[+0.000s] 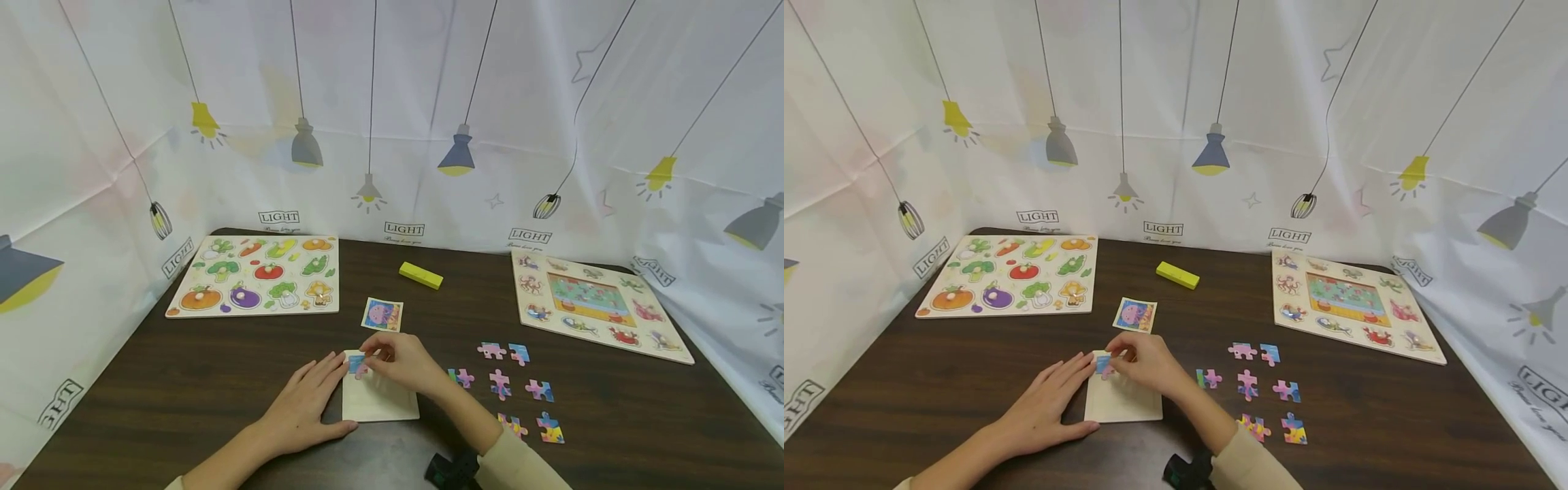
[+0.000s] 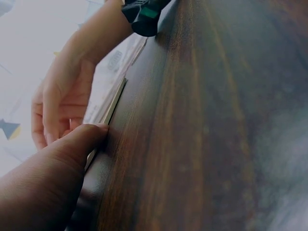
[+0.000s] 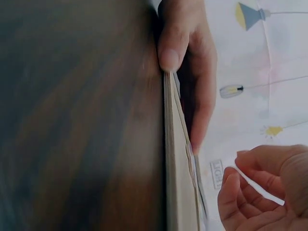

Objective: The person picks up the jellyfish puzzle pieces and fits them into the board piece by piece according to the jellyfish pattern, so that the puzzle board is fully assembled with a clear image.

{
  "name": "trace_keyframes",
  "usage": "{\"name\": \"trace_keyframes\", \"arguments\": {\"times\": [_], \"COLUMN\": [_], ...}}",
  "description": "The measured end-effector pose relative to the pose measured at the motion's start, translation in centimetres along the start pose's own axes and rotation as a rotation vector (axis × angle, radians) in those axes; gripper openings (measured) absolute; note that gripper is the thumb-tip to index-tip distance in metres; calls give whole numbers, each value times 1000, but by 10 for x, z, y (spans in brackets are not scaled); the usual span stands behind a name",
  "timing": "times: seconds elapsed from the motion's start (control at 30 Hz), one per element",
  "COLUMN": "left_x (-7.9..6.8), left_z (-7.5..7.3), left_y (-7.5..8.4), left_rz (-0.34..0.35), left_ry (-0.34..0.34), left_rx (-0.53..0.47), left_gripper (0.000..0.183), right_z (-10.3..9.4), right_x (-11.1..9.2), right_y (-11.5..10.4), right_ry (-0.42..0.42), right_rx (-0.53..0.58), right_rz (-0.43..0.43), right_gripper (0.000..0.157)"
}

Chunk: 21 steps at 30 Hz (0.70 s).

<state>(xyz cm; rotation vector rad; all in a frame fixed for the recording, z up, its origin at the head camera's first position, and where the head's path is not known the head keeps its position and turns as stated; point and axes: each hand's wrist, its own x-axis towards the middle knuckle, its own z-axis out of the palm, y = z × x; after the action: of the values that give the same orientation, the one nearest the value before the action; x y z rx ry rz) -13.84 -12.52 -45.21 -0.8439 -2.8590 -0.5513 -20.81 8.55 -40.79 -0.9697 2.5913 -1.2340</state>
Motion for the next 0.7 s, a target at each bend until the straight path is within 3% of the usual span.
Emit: {"name": "trace_keyframes", "arguments": {"times": [0.33,0.7], "left_x": [-1,0], "left_z": [0,2], "left_y": [0,-1], "left_rz": [24,27], "left_ry": [4,-7], "left_rx": [27,37], "left_gripper": [89,85], "right_z": [-28,-79], "right_x": [-13,-45], "right_y": [-3,18], "right_ry": [49,174], "right_rx": [-43,-166], "right_rz": [-18,36], "right_gripper": [16,17]}}
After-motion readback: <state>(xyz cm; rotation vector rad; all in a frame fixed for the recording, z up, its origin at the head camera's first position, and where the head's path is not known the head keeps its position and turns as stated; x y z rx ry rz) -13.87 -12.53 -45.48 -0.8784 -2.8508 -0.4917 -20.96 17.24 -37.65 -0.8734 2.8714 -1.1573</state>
